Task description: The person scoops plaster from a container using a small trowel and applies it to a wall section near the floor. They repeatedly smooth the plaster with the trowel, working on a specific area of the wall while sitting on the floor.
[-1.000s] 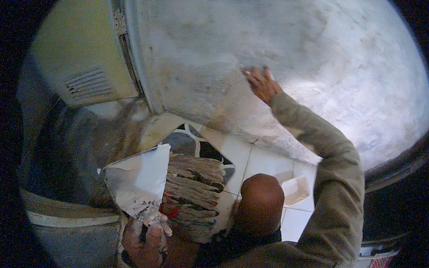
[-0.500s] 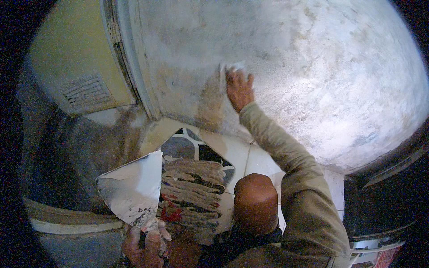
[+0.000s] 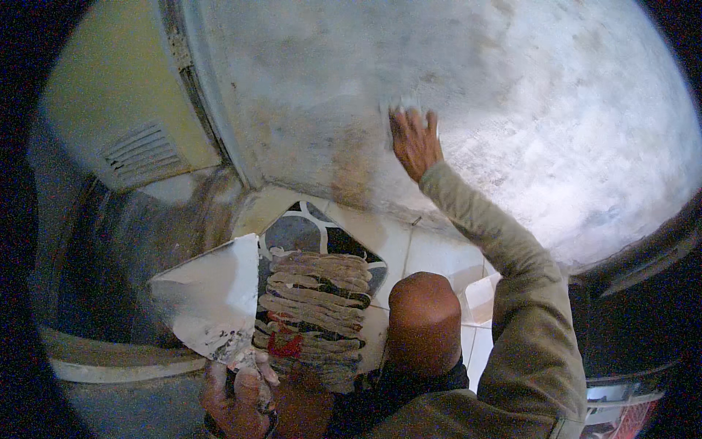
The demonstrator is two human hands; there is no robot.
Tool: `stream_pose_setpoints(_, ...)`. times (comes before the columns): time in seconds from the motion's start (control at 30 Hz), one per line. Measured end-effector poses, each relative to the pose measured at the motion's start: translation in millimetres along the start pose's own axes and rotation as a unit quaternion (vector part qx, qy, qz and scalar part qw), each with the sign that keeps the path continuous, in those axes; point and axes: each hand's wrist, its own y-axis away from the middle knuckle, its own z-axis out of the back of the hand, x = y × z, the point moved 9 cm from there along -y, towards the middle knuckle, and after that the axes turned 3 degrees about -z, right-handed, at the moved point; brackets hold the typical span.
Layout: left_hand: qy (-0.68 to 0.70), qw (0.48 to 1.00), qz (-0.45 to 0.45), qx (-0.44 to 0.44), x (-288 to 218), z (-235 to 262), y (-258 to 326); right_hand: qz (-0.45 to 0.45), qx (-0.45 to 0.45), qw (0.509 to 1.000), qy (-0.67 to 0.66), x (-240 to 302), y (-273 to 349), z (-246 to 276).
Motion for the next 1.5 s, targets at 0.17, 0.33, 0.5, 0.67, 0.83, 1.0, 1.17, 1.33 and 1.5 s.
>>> stream_pose_setpoints(0.17,-0.122,0.991,-0.059,-0.011,0.3,14.7,11.3,-0.009,0.081,0.996,-0.038,9.5,28.2,7.2)
stream_pose_setpoints(0.33,-0.069,0.997,-0.035,-0.009,-6.5,12.1,1.9,-0.029,0.018,0.999,-0.001,-21.0,-3.9,27.3)
stream_pose_setpoints(0.5,-0.068,0.991,-0.106,-0.046,-14.1,19.0,2.0,0.098,0.066,0.987,-0.108,58.6,28.8,-2.1)
stream_pose_setpoints(0.67,-0.031,0.993,-0.101,-0.047,-16.5,16.9,0.5,0.281,0.103,0.953,-0.041,150.5,-2.5,-63.0)
stream_pose_setpoints(0.83,-0.085,0.992,-0.062,-0.067,-11.1,20.9,15.2,0.334,0.014,0.924,0.186,114.2,49.6,-147.0)
stream_pose_setpoints(1.0,-0.034,0.996,-0.011,-0.082,-12.0,31.8,9.4,0.264,0.221,0.939,0.004,101.8,57.7,-60.9)
stream_pose_setpoints(1.17,-0.057,0.996,-0.054,-0.033,-10.3,22.0,6.1,0.123,0.024,0.991,-0.047,124.4,-29.9,-35.4)
stream_pose_setpoints(1.33,-0.033,0.997,-0.053,-0.055,-8.2,19.6,19.7,0.042,0.111,0.872,-0.475,164.3,45.8,-161.2)
stream_pose_setpoints(1.5,-0.050,0.994,-0.062,-0.069,-17.0,27.4,21.8,0.186,0.141,0.971,-0.059,167.8,68.4,-106.1)
